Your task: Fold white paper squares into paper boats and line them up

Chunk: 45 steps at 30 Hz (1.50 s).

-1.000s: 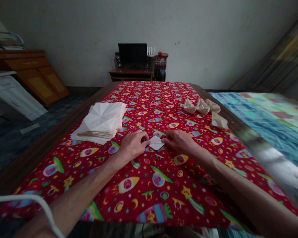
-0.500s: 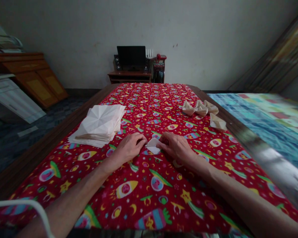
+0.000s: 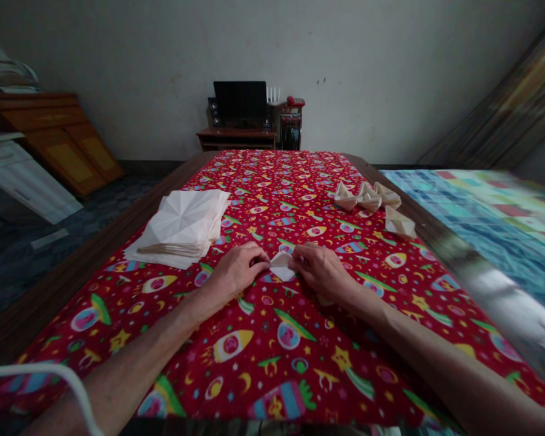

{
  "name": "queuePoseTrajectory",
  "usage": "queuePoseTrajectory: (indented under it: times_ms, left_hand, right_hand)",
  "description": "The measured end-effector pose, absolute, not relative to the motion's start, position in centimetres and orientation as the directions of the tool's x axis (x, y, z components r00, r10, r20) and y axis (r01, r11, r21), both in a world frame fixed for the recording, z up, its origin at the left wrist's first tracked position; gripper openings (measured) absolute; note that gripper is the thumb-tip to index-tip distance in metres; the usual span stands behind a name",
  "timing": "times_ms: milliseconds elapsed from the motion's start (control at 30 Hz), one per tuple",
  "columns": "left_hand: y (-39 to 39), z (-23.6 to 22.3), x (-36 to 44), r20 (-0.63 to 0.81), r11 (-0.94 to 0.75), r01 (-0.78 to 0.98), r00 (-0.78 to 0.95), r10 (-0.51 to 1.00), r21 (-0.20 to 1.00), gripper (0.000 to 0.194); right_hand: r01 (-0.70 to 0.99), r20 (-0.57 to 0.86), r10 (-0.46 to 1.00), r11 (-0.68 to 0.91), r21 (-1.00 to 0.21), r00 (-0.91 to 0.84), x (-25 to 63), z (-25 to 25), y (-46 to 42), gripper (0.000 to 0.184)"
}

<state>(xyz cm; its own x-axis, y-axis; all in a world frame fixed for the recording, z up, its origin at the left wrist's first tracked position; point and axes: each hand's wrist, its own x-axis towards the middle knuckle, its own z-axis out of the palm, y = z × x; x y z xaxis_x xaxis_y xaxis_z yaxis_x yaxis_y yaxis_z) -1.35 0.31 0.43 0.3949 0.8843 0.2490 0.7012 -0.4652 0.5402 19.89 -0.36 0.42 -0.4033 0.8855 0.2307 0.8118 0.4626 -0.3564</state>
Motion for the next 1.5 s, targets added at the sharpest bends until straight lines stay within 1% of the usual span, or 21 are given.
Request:
queuePoseTrajectory:
  times_ms: [167, 267, 500, 600, 767, 900, 1033, 1167, 1300, 1433, 1500]
  left_hand:
    - [0.3, 0.8, -1.0, 0.227, -0.415, 0.725, 0.348, 0.91, 0.55, 0.01]
    - [0.3, 1.1, -0.9, 0.216, -0.414, 0.699, 0.359, 0.908, 0.582, 0.011]
    - [0.0, 0.9, -0.5, 0.206, -0.35, 0.652, 0.289, 0.935, 0.672, 0.011]
    - [0.0, 0.9, -0.4, 0.213, -0.373, 0.67, 0.312, 0.926, 0.642, 0.012]
    - [0.4, 0.8, -0.5, 0.206, -0.387, 0.753, 0.328, 0.922, 0.532, 0.017]
    - [0.7, 0.7, -0.5, 0.18, -0.39, 0.774, 0.348, 0.92, 0.499, 0.016]
    - [1.1, 0.6, -0.5, 0.194, -0.402, 0.789, 0.352, 0.916, 0.464, 0.012]
    - [1.3, 0.3, -0.7, 0.22, -0.407, 0.793, 0.344, 0.913, 0.452, 0.013]
    - [0.9, 0.3, -0.5, 0.259, -0.424, 0.792, 0.34, 0.904, 0.439, 0.014]
    - [0.7, 0.5, 0.1, 0.268, -0.408, 0.804, 0.317, 0.91, 0.432, 0.024]
    - [0.8, 0.6, 0.2, 0.263, -0.399, 0.81, 0.31, 0.914, 0.431, 0.025]
  right_hand:
    - [0.813, 0.22, 0.89, 0.455, -0.364, -0.399, 19.8, 0.6, -0.4, 0.013]
    - [0.814, 0.22, 0.89, 0.454, -0.361, -0.399, 19.8, 0.7, -0.3, 0.012]
    - [0.809, 0.226, 0.886, 0.462, -0.363, -0.405, 19.9, 0.5, -0.2, 0.012]
    - [0.813, 0.224, 0.888, 0.458, -0.36, -0.401, 19.9, 0.5, -0.2, 0.012]
    - [0.81, 0.237, 0.881, 0.47, -0.35, -0.409, 19.9, 0.4, -0.1, 0.011]
    - [0.806, 0.24, 0.877, 0.477, -0.351, -0.415, 19.9, 0.4, -0.1, 0.011]
    - [0.808, 0.228, 0.882, 0.47, -0.356, -0.413, 19.9, 0.8, -0.1, 0.01]
    - [0.81, 0.176, 0.89, 0.457, -0.369, -0.422, 19.8, 1.2, -0.1, 0.018]
    - [0.859, 0.182, 0.903, 0.427, -0.284, -0.389, 19.4, 1.0, 0.2, 0.032]
    - [0.885, 0.167, 0.92, 0.387, -0.257, -0.354, 18.9, 0.9, 0.3, 0.034]
    - [0.886, 0.166, 0.921, 0.385, -0.261, -0.351, 18.9, 1.0, 0.4, 0.034]
